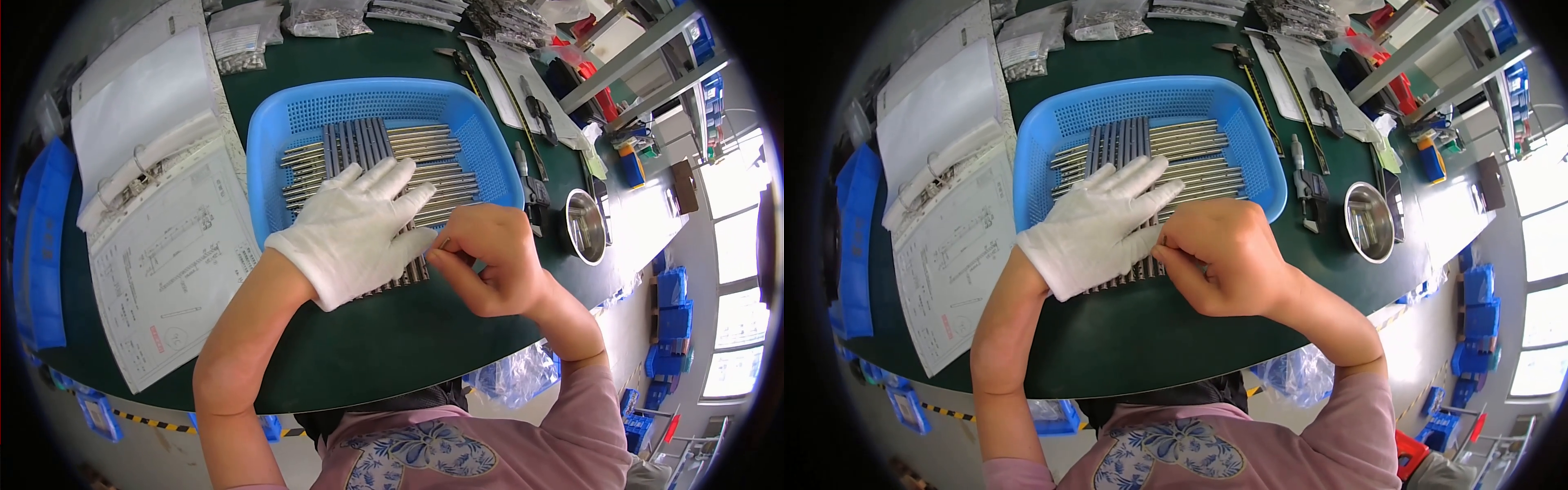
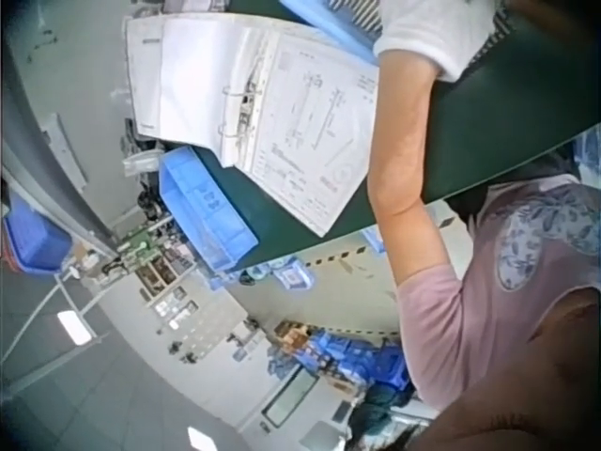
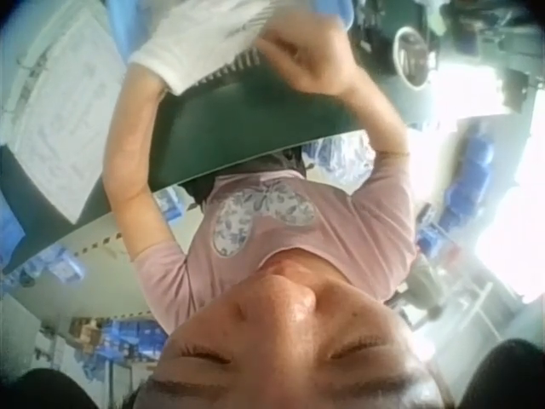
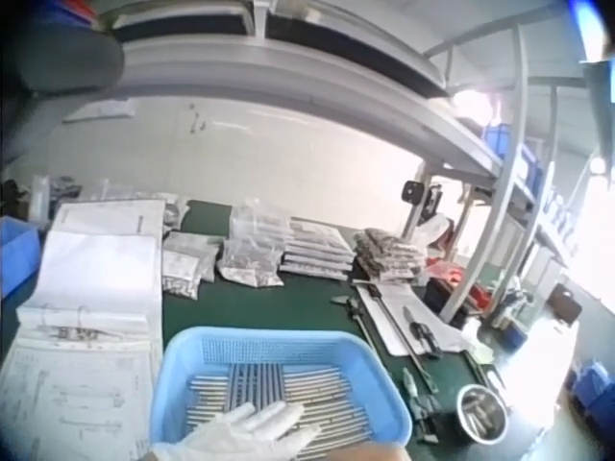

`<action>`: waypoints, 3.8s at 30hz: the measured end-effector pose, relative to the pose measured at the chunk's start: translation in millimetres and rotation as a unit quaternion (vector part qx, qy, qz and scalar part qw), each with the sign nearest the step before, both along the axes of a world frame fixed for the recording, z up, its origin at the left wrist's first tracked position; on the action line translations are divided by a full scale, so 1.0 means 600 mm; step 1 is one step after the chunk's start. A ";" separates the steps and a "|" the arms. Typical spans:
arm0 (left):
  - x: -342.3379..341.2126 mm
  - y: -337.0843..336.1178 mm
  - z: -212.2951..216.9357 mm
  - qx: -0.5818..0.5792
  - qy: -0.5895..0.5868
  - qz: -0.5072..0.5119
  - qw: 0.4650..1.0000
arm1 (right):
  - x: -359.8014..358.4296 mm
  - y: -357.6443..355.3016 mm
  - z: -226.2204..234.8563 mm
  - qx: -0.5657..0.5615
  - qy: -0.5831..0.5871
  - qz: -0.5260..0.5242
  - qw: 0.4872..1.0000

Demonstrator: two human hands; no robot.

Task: Inspecting, aligning, and sorting small metal rods in a plastic tray on a workbench.

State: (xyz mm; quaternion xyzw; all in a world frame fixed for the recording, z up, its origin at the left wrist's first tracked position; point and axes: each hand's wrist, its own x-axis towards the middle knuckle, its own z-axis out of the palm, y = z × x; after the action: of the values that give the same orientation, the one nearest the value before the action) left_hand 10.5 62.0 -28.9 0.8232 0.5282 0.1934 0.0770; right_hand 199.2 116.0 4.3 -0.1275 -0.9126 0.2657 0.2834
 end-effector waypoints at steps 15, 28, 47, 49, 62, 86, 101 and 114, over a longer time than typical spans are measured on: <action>-0.005 0.000 -0.004 0.014 -0.002 -0.001 1.000 | 0.003 0.008 -0.002 -0.061 -0.046 -0.004 0.997; 0.003 -0.017 0.057 -0.095 -0.455 0.006 0.885 | 0.006 -0.009 -0.012 -0.045 -0.020 -0.053 0.997; -0.016 0.009 0.016 -0.071 -0.223 -0.047 0.971 | 0.009 -0.009 -0.013 -0.033 0.031 -0.050 0.998; -0.014 0.005 0.028 -0.078 -0.177 -0.045 0.980 | 0.016 -0.007 -0.005 -0.067 0.073 -0.055 0.994; 0.000 0.007 0.004 0.000 -0.027 -0.023 0.999 | 0.024 -0.001 -0.003 -0.038 0.027 -0.025 0.999; 0.007 0.008 0.004 0.000 -0.021 -0.011 1.000 | 0.016 0.005 -0.008 -0.014 0.013 -0.025 1.000; 0.011 0.009 -0.001 -0.013 -0.017 -0.001 1.000 | 0.020 -0.006 0.006 0.013 -0.003 -0.011 1.000; 0.000 0.022 -0.013 -0.016 0.001 -0.012 1.000 | 0.025 -0.001 -0.002 -0.031 0.020 -0.028 0.999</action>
State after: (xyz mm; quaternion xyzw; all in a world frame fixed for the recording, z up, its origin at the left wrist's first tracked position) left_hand 10.4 75.2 -36.5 0.8284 0.5214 0.1831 0.0919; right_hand 214.1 115.6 3.3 -0.1563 -0.8940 0.2882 0.3053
